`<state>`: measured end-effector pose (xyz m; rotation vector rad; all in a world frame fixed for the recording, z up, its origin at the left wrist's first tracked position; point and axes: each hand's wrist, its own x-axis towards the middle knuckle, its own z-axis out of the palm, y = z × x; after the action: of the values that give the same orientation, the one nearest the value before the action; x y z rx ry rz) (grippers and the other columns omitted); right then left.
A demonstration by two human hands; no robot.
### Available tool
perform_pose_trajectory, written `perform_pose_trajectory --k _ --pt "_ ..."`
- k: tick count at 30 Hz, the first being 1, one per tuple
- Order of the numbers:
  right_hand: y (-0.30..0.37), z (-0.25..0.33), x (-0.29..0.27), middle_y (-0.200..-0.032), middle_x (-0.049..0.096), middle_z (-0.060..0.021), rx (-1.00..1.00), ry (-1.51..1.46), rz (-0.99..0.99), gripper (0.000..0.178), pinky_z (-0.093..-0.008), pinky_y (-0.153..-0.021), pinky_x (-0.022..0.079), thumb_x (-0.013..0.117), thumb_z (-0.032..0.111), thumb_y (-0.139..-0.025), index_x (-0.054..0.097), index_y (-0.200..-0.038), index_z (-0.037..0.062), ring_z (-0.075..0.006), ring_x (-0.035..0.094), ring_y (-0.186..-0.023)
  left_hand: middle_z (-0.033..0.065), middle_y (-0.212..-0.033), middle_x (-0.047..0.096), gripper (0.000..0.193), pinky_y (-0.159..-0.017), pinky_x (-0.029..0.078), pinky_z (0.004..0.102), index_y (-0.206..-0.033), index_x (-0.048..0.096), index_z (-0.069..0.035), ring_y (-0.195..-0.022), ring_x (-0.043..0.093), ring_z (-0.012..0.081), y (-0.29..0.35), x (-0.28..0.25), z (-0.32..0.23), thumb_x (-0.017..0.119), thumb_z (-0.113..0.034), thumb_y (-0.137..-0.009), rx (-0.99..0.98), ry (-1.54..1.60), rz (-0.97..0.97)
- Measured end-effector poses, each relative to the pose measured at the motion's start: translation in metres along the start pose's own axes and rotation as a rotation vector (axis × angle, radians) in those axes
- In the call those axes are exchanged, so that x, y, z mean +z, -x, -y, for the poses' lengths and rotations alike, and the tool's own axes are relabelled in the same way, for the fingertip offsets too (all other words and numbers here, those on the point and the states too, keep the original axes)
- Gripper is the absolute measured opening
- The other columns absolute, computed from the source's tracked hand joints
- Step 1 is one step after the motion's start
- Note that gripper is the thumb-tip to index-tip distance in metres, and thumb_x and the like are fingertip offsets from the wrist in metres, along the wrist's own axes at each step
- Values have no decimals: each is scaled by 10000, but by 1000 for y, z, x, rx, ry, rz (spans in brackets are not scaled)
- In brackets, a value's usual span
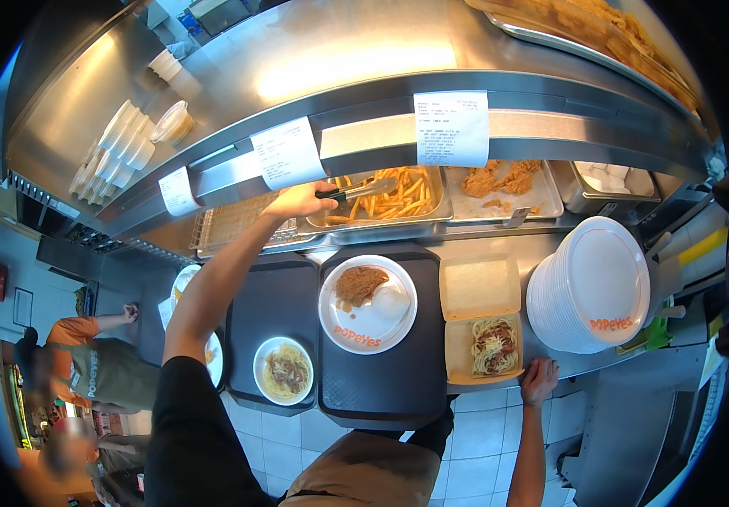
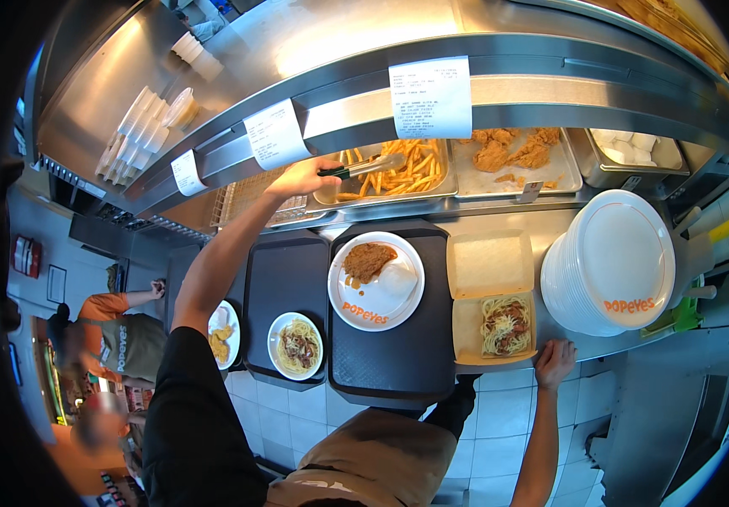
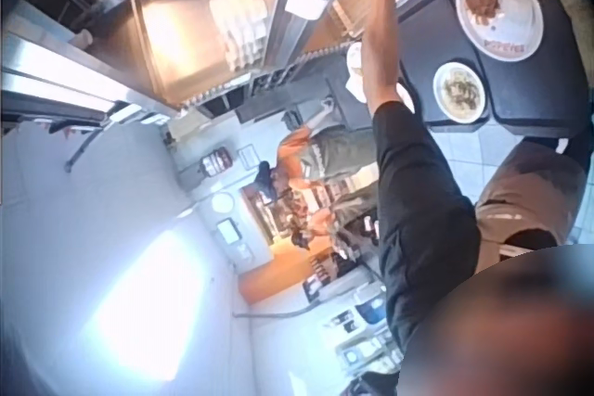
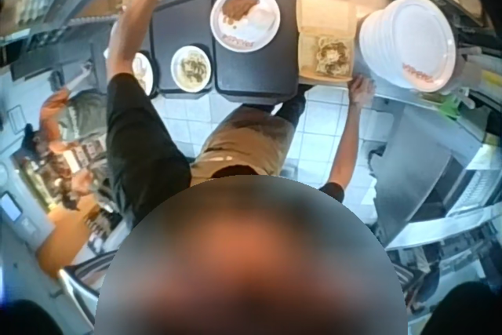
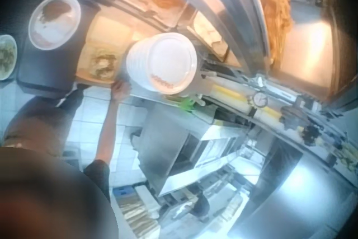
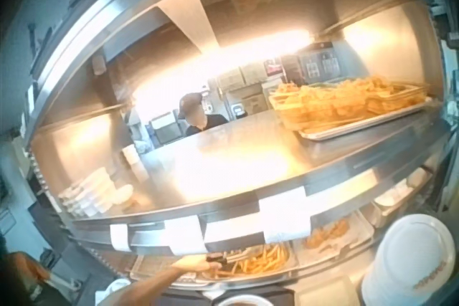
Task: The person assembles multiple food orders at a fast-food counter. They place trays on the counter, add paper plates, and use tongs to transfer fried chicken and french fries onto the plates. They also place a side salad and a breaded item into a cardboard box, then arrange the completed orders on trays.
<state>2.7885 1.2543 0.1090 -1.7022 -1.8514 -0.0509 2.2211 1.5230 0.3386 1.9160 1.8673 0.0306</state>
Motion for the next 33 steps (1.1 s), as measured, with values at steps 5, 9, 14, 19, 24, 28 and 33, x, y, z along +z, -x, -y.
perform_pose_trajectory --k 5,9,14,19,24,28,33 --pt "1 1 1 -746 509 -115 21 -25 -2 172 -432 -633 353 507 101 -952 526 -787 53 -324 479 -698 82 -1097 693 521 -798 472 290 -1303 649 -140 -868 594 149 8 -4 20 742 -386 -853 -59 282 -79" --pt "0 2 0 -750 513 -119 -2 -7 -2 176 -431 -639 358 491 95 -959 528 -793 49 -328 480 -696 -8 -955 670 498 -599 404 226 -1324 633 -143 -695 469 67 9 -3 26 744 -314 -870 -88 537 -65" --pt "0 4 -1 -761 518 -130 25 -8 19 170 -446 -657 368 477 81 -961 530 -805 37 -342 480 -705 -24 -811 613 454 -504 385 204 -1321 611 -68 -593 479 38 16 -2 35 688 -235 -906 -70 723 -21" --pt "-1 4 0 -761 512 -134 15 15 22 168 -446 -659 372 481 80 -966 529 -813 28 -345 477 -707 -25 -815 617 439 -450 358 192 -1331 589 -40 -554 470 31 27 -5 40 645 -196 -924 -104 796 1" --pt "-2 5 0 -745 496 -116 -27 49 -6 172 -420 -644 359 488 90 -969 528 -808 40 -314 468 -690 -18 -800 615 469 -434 357 184 -1362 558 -15 -546 478 24 63 -8 42 642 -177 -930 -10 810 1" --pt "-1 4 2 -752 505 -113 -19 49 6 165 -418 -647 363 495 89 -970 537 -816 44 -315 472 -695 -25 -803 593 482 -532 405 196 -1349 574 -15 -602 485 28 119 -11 53 689 -182 -912 75 639 122" --pt "1 0 5 -763 516 -116 0 54 16 167 -423 -651 367 495 95 -974 540 -822 43 -316 483 -707 29 -906 681 516 -649 476 287 -1338 595 -52 -720 606 92 165 8 65 739 -194 -864 330 400 239"
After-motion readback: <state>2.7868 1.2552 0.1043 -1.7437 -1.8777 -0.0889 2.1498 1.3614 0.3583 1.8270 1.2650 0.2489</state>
